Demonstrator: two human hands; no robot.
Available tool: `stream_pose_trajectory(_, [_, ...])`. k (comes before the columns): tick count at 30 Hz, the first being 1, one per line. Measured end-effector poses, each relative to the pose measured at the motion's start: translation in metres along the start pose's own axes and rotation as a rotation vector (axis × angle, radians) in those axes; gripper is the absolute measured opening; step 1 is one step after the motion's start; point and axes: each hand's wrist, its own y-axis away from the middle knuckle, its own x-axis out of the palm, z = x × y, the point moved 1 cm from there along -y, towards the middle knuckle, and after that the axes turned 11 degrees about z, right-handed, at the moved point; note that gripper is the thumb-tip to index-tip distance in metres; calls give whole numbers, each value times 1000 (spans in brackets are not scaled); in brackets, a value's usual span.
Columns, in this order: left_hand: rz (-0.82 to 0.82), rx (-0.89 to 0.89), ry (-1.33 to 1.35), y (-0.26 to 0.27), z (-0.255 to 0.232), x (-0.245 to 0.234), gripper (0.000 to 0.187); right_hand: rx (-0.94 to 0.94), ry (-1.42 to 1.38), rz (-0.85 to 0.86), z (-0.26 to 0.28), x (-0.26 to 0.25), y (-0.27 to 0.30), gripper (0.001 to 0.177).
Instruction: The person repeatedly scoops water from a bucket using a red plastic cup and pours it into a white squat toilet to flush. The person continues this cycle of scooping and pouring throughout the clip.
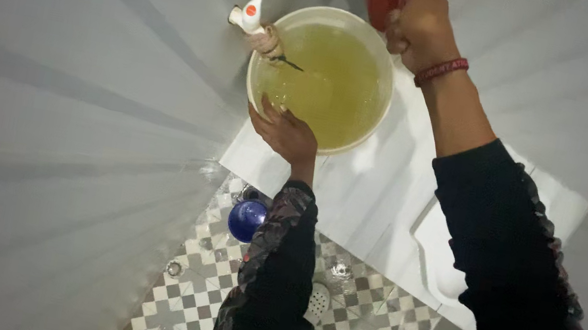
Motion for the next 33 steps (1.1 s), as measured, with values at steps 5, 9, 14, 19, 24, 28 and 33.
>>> stream_pose_trajectory(5, [9, -47, -54, -3, 13, 16, 50, 59, -78, 3, -8, -3, 31, 37])
stream_pose_trajectory(9, [-26, -13, -73, 0, 18, 22, 51, 150, 2, -5, -44, -28, 29, 6])
stream_pose_trajectory(14, [9, 50, -63, -1, 21, 18, 51, -309, 1655, 161, -88, -46, -7, 15])
stream_pose_trajectory(19, [6, 29, -16, -1, 16, 15, 49, -248, 1482, -59, -112, -24, -29, 11])
stream_pose_trajectory(24, [-3, 52, -34, -1, 16, 12, 49, 25, 1066, -240, -68, 24, -12, 52])
stream_pose_trajectory(28, [-39, 110, -7, -1, 16, 10, 46, 17, 1144, -251, -49, 50, 10, 54])
stream_pose_trajectory(33, [-32, 94, -26, -1, 16, 11, 45, -19, 1137, -309, -59, 69, 51, 42])
